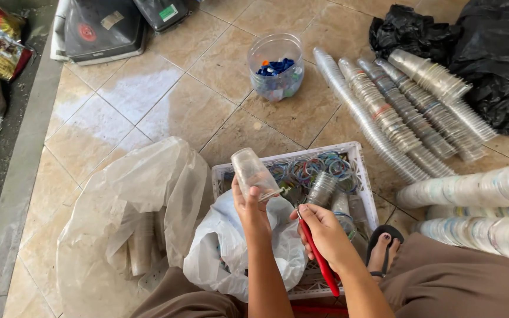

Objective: The person sits on the floor and uses a red utility knife to cut the rims off clear plastic cups. They pick up cups from a white crate, cut the top edge, and place the trimmed pieces into a plastic bag. Stacks of cups and other plastic items are visible nearby.

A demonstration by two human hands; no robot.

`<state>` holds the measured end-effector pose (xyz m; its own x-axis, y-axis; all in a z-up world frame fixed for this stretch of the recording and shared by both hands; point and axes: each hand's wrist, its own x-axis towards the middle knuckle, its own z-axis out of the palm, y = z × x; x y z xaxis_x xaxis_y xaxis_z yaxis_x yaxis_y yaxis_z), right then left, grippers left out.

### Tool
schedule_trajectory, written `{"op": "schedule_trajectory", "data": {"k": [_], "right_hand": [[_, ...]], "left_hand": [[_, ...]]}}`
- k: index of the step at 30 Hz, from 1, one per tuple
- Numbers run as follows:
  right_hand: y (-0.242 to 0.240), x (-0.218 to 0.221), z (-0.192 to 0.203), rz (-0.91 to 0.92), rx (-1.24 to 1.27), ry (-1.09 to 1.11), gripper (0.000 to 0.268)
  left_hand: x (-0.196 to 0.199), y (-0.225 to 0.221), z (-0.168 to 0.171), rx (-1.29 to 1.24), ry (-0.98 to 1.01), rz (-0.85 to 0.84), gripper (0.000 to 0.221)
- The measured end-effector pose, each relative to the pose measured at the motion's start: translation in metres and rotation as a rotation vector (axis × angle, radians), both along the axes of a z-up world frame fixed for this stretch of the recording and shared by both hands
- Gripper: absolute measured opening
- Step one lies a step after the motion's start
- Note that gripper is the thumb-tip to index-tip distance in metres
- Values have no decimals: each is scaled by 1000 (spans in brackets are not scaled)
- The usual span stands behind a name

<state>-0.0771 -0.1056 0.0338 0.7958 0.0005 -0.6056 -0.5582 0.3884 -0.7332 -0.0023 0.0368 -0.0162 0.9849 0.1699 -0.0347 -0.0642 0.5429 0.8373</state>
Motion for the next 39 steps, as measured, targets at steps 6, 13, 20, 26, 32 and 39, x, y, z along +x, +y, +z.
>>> {"op": "schedule_trajectory", "data": {"k": [6, 13, 20, 26, 32, 39], "right_hand": [[-17, -6, 3, -45, 85, -13, 37], [-16, -5, 6, -22, 138, -23, 35], [-3, 0, 1, -1, 151, -12, 39], [8, 7, 3, 73, 120, 24, 38], [23, 11, 6, 182, 77, 90, 32], [31, 12, 13, 245, 18, 32, 36]], "left_hand": [[2, -21, 7, -198, -29, -84, 70], [-1, -27, 1, -130, -51, -23, 65], [-5, -9, 3, -36, -45, 16, 80], [-15, 11, 30, 209, -69, 98, 73], [-18, 42, 21, 180, -134, 40, 76], [-20, 57, 35, 199, -66, 98, 79]]}}
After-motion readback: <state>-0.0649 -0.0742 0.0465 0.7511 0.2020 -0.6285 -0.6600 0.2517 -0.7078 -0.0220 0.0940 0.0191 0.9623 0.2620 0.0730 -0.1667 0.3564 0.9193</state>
